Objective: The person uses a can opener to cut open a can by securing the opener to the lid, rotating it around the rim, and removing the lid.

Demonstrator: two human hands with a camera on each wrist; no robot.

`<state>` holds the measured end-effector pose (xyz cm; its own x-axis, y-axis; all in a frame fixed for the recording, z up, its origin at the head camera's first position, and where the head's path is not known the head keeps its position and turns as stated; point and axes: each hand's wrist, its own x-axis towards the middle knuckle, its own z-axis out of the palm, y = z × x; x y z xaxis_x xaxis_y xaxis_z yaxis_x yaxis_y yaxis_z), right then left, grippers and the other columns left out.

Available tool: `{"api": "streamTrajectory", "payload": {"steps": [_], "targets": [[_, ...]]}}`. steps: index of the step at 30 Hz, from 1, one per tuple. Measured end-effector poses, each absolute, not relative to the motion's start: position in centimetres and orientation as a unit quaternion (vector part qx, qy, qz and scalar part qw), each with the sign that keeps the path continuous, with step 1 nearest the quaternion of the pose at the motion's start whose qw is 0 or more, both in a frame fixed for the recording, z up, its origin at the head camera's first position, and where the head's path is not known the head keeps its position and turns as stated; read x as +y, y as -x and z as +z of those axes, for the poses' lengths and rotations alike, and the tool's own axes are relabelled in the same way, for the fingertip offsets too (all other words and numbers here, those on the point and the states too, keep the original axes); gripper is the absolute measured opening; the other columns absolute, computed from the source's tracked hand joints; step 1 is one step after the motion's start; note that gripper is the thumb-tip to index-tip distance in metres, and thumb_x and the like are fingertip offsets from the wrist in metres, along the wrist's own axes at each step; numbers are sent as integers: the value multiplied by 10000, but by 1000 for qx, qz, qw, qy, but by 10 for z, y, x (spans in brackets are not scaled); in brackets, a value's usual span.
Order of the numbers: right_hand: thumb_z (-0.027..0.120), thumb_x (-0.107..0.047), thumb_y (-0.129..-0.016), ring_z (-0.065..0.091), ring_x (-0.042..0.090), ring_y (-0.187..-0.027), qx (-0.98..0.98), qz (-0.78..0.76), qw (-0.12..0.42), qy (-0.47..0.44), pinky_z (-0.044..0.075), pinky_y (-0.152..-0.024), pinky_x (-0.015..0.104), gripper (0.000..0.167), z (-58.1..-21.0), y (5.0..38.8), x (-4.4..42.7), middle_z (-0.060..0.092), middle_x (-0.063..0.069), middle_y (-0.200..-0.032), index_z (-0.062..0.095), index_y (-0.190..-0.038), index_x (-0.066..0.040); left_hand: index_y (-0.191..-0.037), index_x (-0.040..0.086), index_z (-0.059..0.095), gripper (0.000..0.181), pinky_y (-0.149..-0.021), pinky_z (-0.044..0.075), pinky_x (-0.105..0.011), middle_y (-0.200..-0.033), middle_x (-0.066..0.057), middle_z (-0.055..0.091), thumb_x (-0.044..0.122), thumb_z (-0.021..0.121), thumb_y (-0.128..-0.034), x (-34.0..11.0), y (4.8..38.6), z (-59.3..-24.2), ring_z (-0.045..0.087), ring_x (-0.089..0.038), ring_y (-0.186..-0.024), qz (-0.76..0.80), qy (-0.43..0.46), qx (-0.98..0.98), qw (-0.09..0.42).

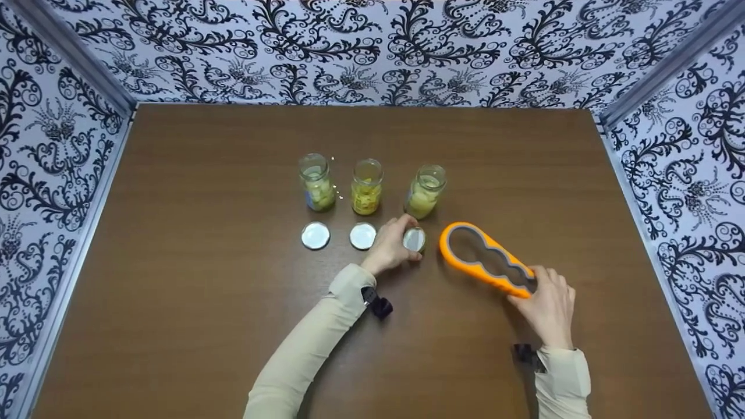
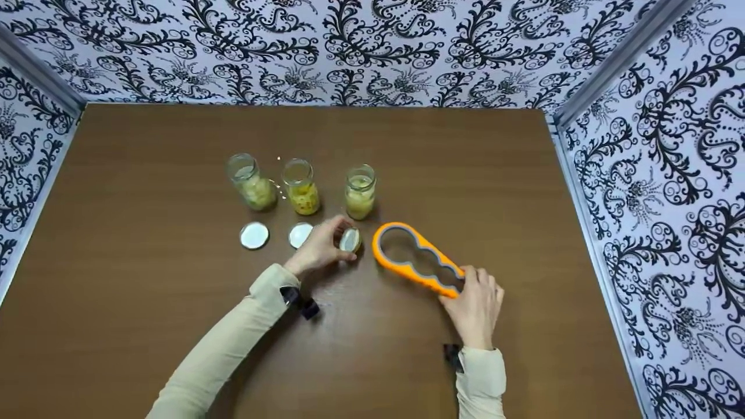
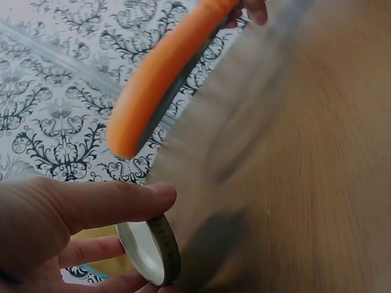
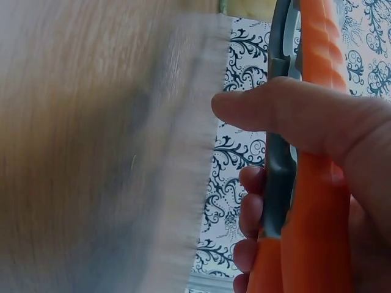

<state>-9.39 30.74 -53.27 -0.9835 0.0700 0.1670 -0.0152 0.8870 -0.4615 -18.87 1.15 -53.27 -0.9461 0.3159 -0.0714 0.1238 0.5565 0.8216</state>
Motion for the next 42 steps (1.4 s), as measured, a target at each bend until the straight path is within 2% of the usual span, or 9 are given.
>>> {"api": "streamTrajectory", "payload": {"steps": [12, 18, 24, 31, 36, 42], "targets": [[870, -45, -585, 482, 459, -882, -967, 236, 95, 16, 296, -804, 573, 541, -533, 94, 307, 563, 263, -933, 590, -1030, 83, -1164, 92, 611, 614, -779, 501, -419, -1076, -147, 589, 245, 902, -645, 28, 196, -533, 619, -342, -919, 307, -159, 934, 90], [854, -51, -604, 477, 463, -906, -967, 238, 86, 29, 294, -836, 581, 532, -533, 94, 307, 564, 268, -946, 587, -1044, 84, -1160, 100, 616, 580, -760, 517, -408, -1101, -151, 553, 226, 894, -667, 38, 195, -531, 573, -327, -975, 255, -161, 948, 99], [826, -54, -628, 471, 476, -931, -967, 237, 81, 43, 285, -867, 591, 519, -532, 93, 307, 559, 274, -961, 581, -1065, 82, -1117, 89, 611, 519, -695, 537, -404, -1077, -168, 537, 168, 881, -682, 42, 193, -532, 532, -330, -962, 211, -158, 963, 62], [812, -51, -647, 454, 483, -976, -967, 239, 70, 56, 273, -888, 595, 533, -531, 96, 307, 551, 292, -1009, 565, -1094, 103, -1117, 91, 614, 487, -677, 530, -387, -1054, -177, 535, 132, 853, -695, 43, 193, -538, 531, -331, -928, 189, -171, 967, 24], [787, -65, -672, 424, 485, -1018, -967, 240, 49, 71, 249, -908, 596, 564, -532, 97, 306, 530, 304, -1051, 536, -1141, 121, -1181, 102, 590, 545, -670, 530, -391, -1072, -178, 537, 117, 843, -698, 42, 190, -540, 543, -327, -914, 190, -177, 965, 12], [739, -75, -722, 377, 495, -1050, -970, 232, 11, 77, 215, -926, 613, 576, -533, 100, 305, 491, 314, -1088, 488, -1192, 143, -1234, 97, 564, 634, -700, 518, -410, -1105, -169, 531, 201, 873, -690, 34, 178, -537, 558, -334, -916, 209, -167, 963, 14]]}}
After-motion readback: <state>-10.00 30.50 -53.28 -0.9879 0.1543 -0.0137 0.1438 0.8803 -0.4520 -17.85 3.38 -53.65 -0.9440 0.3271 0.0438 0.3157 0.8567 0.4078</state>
